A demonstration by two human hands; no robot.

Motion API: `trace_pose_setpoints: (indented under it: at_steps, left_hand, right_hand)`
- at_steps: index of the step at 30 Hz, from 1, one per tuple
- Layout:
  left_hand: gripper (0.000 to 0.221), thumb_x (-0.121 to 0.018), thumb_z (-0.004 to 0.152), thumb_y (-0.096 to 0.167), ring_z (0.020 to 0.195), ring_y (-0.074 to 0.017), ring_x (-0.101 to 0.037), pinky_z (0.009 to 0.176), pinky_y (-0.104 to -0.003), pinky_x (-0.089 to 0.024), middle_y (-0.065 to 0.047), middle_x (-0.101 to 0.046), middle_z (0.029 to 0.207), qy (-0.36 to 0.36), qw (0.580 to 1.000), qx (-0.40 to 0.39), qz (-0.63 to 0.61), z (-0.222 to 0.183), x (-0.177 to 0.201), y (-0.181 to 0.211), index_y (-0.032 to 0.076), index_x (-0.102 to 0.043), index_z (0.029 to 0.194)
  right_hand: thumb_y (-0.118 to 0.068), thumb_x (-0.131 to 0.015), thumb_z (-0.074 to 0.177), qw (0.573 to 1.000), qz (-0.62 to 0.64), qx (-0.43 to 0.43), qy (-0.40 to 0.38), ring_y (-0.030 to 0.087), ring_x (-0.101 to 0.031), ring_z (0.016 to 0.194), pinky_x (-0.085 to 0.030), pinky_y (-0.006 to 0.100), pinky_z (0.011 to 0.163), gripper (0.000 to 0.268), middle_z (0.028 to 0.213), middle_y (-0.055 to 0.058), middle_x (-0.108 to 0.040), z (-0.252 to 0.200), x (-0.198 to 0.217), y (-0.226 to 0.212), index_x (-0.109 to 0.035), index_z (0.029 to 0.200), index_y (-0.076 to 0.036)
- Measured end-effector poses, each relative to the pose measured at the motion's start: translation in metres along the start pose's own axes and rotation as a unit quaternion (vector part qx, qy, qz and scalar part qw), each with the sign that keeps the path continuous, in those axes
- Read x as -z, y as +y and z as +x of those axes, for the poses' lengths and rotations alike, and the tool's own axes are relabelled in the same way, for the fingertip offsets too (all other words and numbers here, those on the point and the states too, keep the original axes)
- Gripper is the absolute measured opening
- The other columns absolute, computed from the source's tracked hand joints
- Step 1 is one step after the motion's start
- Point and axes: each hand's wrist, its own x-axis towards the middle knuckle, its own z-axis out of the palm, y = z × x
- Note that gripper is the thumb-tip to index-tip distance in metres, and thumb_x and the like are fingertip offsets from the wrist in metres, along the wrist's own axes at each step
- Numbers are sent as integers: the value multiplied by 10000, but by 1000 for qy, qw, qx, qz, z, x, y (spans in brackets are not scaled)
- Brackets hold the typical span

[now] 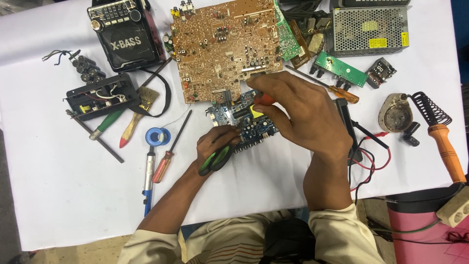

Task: Disassembling components from an electronic circuit board using a screwdriver and pliers.

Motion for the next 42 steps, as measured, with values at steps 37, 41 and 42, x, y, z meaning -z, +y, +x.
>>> trace_pose_setpoints:
  at_steps: [37,41,42]
  left_hand:
    - [110,-758,947,-27,906,-228,-747,848,-298,-635,-135,-698,1045,98,994,46,34,-9,-6,-13,-17,-738,1055]
    - [107,-705,987,-9,914,-239,-736,862,-313,-621,-141,-698,1076,86,995,56,17,-3,-2,-7,-13,-722,1092]
    - [118,-698,982,-41,903,-255,-734,858,-319,-620,-165,-684,1077,87,995,47,1,0,0,-5,-40,-706,1100]
  right_hand:
    - [25,-746,1028,998,57,7,24,263,-754,1002,-615,417,929,363,1066,139,-746,6,-5,2,-552,1334,40]
    - [-23,-755,1031,998,58,-4,28,277,-737,968,-588,418,948,376,1074,164,-709,6,-8,3,-559,1348,29]
    - [-13,-751,1026,998,61,-1,25,264,-757,961,-589,396,914,350,1121,188,-699,8,-7,1,-570,1321,37]
